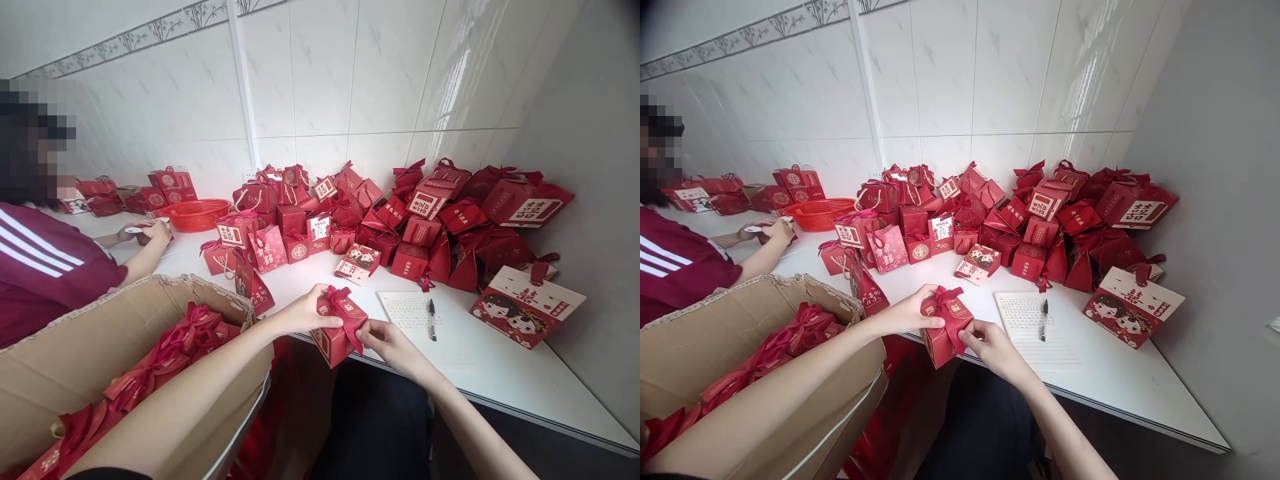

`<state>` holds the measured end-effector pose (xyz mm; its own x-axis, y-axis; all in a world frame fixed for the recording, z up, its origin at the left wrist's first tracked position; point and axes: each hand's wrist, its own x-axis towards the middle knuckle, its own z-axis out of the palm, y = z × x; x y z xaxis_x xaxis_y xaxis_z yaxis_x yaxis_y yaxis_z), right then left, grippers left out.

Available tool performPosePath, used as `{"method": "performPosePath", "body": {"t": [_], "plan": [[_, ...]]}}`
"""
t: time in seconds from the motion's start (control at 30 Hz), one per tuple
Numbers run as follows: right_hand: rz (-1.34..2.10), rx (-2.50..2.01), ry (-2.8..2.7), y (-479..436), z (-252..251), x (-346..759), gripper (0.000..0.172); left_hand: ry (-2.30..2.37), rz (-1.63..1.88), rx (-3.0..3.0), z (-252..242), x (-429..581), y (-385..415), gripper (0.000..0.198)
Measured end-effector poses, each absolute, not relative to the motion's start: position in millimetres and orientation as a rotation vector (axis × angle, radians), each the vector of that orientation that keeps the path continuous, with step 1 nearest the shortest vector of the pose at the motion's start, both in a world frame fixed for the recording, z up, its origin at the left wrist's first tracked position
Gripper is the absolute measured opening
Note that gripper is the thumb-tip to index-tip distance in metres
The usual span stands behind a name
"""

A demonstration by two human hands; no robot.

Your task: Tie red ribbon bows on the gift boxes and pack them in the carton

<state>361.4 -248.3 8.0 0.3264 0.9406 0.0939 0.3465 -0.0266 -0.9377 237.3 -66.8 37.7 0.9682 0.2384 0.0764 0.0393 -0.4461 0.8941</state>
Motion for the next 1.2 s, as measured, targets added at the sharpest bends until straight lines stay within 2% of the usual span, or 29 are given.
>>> {"method": "performPosePath", "body": {"t": [0.07,0.3,0.5,0.57,0.73,1.0,1.07,1.2], "plan": [[0.748,-1.540,-1.180,-245.7,9.7,359.8,0.049,0.173,0.238,2.042,37.8,236.5,-64.2,0.071],[0.935,-1.610,-1.058,-247.2,4.1,350.8,0.055,0.138,0.223,2.065,35.8,235.3,-56.8,0.069],[0.836,-1.516,-1.103,-244.8,4.4,348.3,0.050,0.225,0.154,2.250,46.3,228.6,-69.2,0.113],[0.820,-1.523,-1.061,-246.1,9.4,353.1,0.051,0.267,0.164,2.305,48.0,227.9,-68.2,0.108],[0.785,-1.576,-1.056,-252.2,18.7,362.9,0.052,0.276,0.198,2.236,41.9,232.0,-57.2,0.080],[0.715,-1.584,-1.152,-251.2,9.7,360.7,0.042,0.442,0.450,2.239,31.8,243.6,-53.8,0.038],[0.688,-1.578,-1.167,-250.6,7.9,358.1,0.041,0.489,0.501,2.209,34.0,243.4,-56.8,0.035],[0.663,-1.492,-1.239,-250.7,7.1,350.3,0.038,0.324,0.508,2.294,36.9,242.5,-65.5,0.052]]}}
